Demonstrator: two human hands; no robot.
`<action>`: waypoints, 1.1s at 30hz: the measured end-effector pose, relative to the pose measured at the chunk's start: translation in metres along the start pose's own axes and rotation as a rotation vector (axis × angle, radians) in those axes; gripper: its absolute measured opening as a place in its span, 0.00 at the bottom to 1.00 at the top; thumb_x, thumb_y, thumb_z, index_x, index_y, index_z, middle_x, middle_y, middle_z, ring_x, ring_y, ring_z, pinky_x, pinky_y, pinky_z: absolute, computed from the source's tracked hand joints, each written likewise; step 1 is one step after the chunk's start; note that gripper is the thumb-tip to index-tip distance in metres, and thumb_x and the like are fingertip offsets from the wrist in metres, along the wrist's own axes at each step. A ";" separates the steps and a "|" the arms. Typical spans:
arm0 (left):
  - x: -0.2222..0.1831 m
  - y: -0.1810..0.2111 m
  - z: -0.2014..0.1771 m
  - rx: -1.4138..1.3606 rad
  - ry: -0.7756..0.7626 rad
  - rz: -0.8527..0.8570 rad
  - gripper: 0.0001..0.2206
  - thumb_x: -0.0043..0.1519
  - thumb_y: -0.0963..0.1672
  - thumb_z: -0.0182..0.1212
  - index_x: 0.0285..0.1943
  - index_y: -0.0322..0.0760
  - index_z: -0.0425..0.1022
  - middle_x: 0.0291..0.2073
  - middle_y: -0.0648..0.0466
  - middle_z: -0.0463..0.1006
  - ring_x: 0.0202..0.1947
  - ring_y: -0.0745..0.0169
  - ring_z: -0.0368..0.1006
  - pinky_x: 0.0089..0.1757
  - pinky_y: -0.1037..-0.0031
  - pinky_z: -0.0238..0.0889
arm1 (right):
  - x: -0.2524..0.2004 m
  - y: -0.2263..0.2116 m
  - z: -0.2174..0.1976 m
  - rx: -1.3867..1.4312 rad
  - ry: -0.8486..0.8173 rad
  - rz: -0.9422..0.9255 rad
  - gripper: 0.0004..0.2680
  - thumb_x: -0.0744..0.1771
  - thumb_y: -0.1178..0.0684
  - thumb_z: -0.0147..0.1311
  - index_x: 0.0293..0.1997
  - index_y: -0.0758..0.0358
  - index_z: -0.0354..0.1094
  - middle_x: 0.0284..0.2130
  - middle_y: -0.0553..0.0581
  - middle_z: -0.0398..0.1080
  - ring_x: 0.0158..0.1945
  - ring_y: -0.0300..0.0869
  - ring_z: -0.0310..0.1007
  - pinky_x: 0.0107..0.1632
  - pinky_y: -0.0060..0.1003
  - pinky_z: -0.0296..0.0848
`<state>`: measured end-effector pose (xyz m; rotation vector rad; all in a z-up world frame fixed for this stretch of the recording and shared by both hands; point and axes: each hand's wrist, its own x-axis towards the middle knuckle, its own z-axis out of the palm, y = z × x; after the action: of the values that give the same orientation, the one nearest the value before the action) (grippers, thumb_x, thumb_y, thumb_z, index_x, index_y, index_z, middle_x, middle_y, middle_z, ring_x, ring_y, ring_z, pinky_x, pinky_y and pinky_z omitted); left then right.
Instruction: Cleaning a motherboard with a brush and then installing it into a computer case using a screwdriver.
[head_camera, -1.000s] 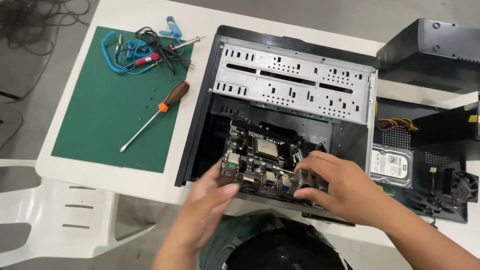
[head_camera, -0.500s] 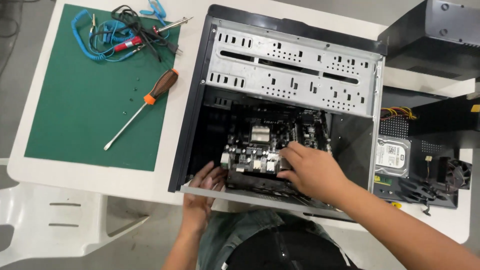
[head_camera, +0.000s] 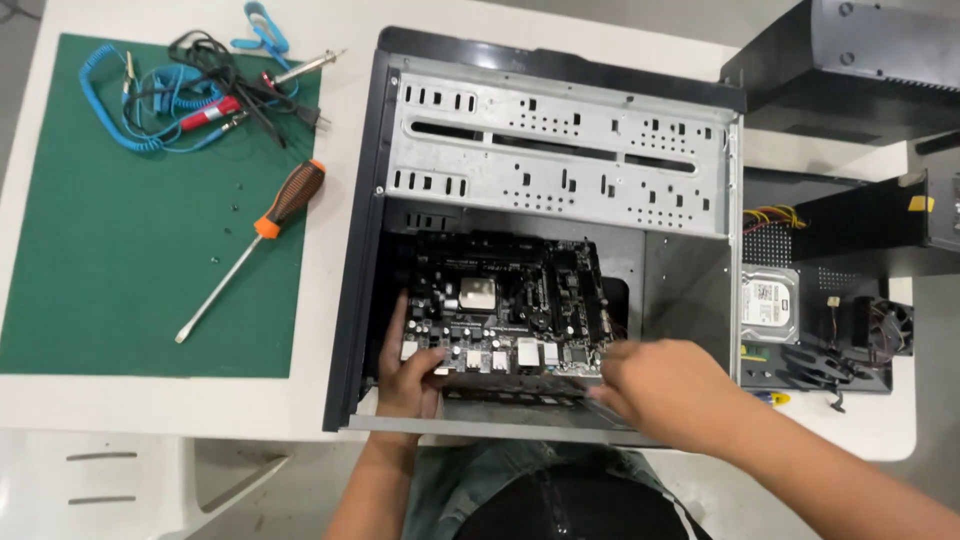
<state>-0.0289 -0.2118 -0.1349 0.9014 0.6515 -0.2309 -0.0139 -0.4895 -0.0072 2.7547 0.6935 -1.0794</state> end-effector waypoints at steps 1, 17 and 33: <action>0.001 -0.001 -0.005 0.004 0.004 -0.008 0.42 0.51 0.34 0.55 0.78 0.57 0.57 0.36 0.51 0.70 0.19 0.66 0.59 0.22 0.72 0.70 | 0.004 -0.001 -0.003 0.007 -0.007 -0.001 0.17 0.70 0.35 0.44 0.32 0.55 0.71 0.35 0.49 0.71 0.32 0.55 0.76 0.31 0.54 0.74; 0.030 -0.009 -0.031 -0.097 -0.258 0.316 0.45 0.47 0.31 0.53 0.78 0.47 0.47 0.79 0.59 0.46 0.27 0.74 0.62 0.22 0.84 0.53 | 0.061 0.000 0.021 -0.153 -0.660 -0.043 0.12 0.72 0.43 0.34 0.60 0.47 0.59 0.59 0.52 0.61 0.68 0.52 0.45 0.72 0.63 0.34; 0.039 -0.019 -0.021 0.193 -0.415 0.182 0.45 0.48 0.41 0.73 0.78 0.44 0.54 0.71 0.47 0.62 0.69 0.59 0.55 0.65 0.60 0.54 | 0.051 0.055 -0.002 0.047 -0.184 0.188 0.08 0.63 0.60 0.55 0.45 0.67 0.75 0.35 0.64 0.78 0.41 0.54 0.81 0.44 0.47 0.81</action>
<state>-0.0159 -0.2043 -0.1807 1.0527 0.1627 -0.3104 0.0450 -0.5186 -0.0433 2.6478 0.3815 -1.2992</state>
